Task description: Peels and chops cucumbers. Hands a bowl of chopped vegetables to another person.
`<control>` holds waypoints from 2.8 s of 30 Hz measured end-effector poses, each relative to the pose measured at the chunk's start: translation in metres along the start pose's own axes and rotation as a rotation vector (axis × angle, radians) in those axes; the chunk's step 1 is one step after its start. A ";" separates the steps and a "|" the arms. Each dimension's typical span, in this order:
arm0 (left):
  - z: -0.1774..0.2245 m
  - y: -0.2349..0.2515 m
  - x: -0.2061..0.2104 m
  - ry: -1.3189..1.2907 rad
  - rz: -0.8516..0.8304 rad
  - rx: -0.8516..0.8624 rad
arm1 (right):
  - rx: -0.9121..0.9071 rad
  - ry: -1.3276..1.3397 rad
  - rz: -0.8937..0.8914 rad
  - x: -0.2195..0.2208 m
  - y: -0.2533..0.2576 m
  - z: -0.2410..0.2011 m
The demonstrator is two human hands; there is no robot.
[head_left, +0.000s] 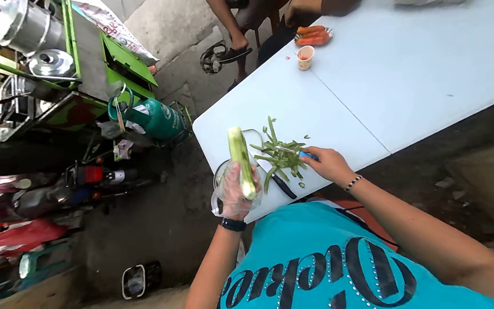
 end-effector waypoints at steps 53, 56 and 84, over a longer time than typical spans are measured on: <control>0.013 -0.001 -0.016 0.202 0.397 0.190 | 0.249 -0.332 -0.196 0.024 -0.016 0.048; 0.007 -0.005 -0.021 0.197 0.408 0.171 | 0.375 -0.051 -0.319 0.040 -0.026 0.059; 0.001 -0.005 -0.005 0.122 0.336 0.097 | -0.382 0.472 -0.111 0.019 -0.086 -0.096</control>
Point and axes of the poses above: each hand's wrist, its own y-axis towards the middle knuckle, its own x-axis out of the palm, z = x × y, the point moved 9 cm from there along y, towards the middle knuckle, and after that the axes turned 15 degrees about y, right-handed, at the moved point
